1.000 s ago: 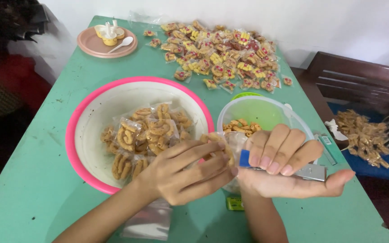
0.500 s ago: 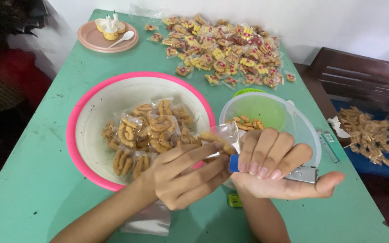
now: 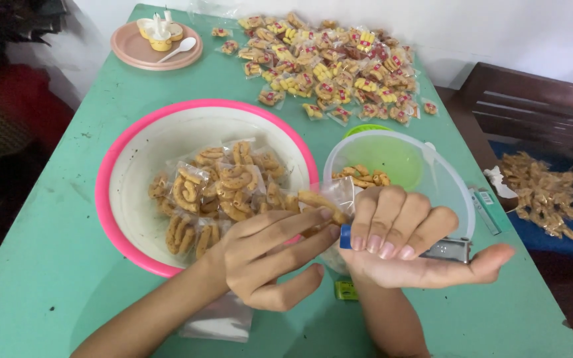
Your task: Manually portioning snacks into small plastic bags using a spoon and sealing them with a stapler.
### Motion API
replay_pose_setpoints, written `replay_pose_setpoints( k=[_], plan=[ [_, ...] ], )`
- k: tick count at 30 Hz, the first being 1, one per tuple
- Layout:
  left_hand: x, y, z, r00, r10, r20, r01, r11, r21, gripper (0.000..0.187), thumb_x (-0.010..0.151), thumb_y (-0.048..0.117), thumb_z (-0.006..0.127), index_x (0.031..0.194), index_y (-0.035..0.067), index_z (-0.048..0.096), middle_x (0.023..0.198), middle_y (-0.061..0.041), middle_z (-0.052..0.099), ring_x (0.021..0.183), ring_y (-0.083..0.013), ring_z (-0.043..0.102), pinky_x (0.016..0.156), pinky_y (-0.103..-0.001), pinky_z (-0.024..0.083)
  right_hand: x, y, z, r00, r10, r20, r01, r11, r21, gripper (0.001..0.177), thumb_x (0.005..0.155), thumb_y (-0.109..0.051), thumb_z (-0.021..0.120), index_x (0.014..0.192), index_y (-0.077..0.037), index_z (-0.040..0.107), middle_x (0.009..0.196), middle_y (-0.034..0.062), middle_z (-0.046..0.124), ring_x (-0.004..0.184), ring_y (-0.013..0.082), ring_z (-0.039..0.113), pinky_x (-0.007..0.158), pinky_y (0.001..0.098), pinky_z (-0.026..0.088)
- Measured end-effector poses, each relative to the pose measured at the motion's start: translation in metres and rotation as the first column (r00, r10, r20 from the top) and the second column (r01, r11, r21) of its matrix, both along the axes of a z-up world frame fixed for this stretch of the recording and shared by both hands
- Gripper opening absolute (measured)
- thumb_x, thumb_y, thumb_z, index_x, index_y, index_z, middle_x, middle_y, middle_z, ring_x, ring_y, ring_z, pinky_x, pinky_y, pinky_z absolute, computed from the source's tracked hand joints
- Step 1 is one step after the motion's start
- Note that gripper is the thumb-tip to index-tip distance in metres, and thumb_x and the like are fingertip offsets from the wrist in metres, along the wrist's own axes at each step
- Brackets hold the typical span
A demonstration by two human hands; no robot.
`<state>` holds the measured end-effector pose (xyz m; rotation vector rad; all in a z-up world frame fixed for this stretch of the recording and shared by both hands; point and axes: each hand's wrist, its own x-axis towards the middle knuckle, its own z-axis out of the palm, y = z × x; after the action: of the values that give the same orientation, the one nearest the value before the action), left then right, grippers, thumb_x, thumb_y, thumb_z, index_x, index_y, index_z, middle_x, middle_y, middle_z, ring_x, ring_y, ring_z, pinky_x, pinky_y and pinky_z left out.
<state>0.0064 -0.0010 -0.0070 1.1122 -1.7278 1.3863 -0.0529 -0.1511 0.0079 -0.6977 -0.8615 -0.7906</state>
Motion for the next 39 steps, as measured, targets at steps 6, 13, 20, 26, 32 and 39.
replay_pose_setpoints(
  k=[6, 13, 20, 26, 32, 39],
  plan=[
    [0.001, -0.005, -0.001, 1.0, -0.02, 0.007, 0.021, 0.999, -0.029, 0.004, 0.102, 0.008, 0.055, 0.099, 0.007, 0.053, 0.1, -0.02, 0.074, 0.091, -0.0344, 0.077, 0.076, -0.038, 0.067, -0.004, -0.008, 0.002, 0.988, 0.112, -0.106, -0.115, 0.993, -0.016, 0.072, 0.089, -0.07, 0.029, 0.064, -0.007, 0.053, 0.058, 0.0025, 0.05, 0.05, 0.015, 0.051, 0.046, 0.0277, 0.044],
    [0.002, -0.003, 0.001, 0.994, 0.088, 0.063, -0.084, 0.995, -0.057, 0.005, 0.101, 0.008, 0.06, 0.106, 0.008, 0.058, 0.098, -0.015, 0.075, 0.09, -0.029, 0.077, 0.072, -0.035, 0.06, -0.007, -0.004, 0.014, 0.984, 0.161, -0.07, -0.164, 0.986, -0.028, 0.067, 0.093, -0.065, 0.03, 0.066, -0.007, 0.049, 0.063, 0.0035, 0.046, 0.058, 0.0162, 0.046, 0.054, 0.0272, 0.041],
    [-0.002, 0.005, 0.011, 0.942, 0.333, 0.052, -0.33, 0.942, -0.059, 0.011, 0.103, 0.009, 0.068, 0.113, 0.01, 0.072, 0.105, -0.002, 0.078, 0.099, -0.0161, 0.079, 0.08, -0.027, 0.053, -0.047, -0.027, 0.028, 0.997, 0.082, 0.005, -0.081, 0.996, -0.02, 0.043, 0.101, -0.042, 0.054, 0.076, -0.01, 0.042, 0.07, 0.0015, 0.041, 0.064, 0.0115, 0.039, 0.056, 0.0212, 0.045],
    [-0.004, 0.007, 0.009, 0.9, 0.435, -0.026, -0.435, 0.9, -0.015, 0.018, 0.1, 0.004, 0.079, 0.117, 0.007, 0.073, 0.11, -0.004, 0.075, 0.102, -0.0181, 0.079, 0.076, -0.031, 0.052, -0.067, -0.049, 0.014, 0.993, -0.118, 0.028, 0.121, 0.952, -0.281, 0.043, 0.112, -0.039, 0.053, 0.08, -0.012, 0.046, 0.068, 0.001, 0.052, 0.059, 0.0124, 0.049, 0.054, 0.0247, 0.051],
    [-0.004, 0.007, 0.001, 0.874, 0.471, -0.125, -0.466, 0.882, 0.068, 0.02, 0.105, 0.002, 0.069, 0.125, 0.007, 0.067, 0.11, -0.006, 0.064, 0.105, -0.0229, 0.071, 0.081, -0.038, 0.046, -0.063, -0.034, -0.049, 0.973, -0.212, -0.096, 0.038, 0.552, -0.833, 0.067, 0.115, -0.067, 0.03, 0.082, -0.012, 0.046, 0.061, -0.0027, 0.042, 0.044, 0.0137, 0.036, 0.043, 0.0317, 0.034],
    [-0.033, -0.003, 0.0, 0.378, -0.087, -0.922, 0.225, 0.974, 0.0, 0.023, 0.109, 0.015, 0.06, 0.132, 0.01, 0.062, 0.119, -0.006, 0.055, 0.115, -0.02, 0.057, 0.099, -0.03, 0.052, -0.063, -0.028, -0.152, 0.795, -0.495, 0.35, 0.265, -0.236, -0.935, 0.044, 0.108, -0.045, 0.034, 0.087, -0.01, 0.05, 0.065, 0.0047, 0.045, 0.056, 0.0218, 0.049, 0.043, 0.0367, 0.035]
  ],
)
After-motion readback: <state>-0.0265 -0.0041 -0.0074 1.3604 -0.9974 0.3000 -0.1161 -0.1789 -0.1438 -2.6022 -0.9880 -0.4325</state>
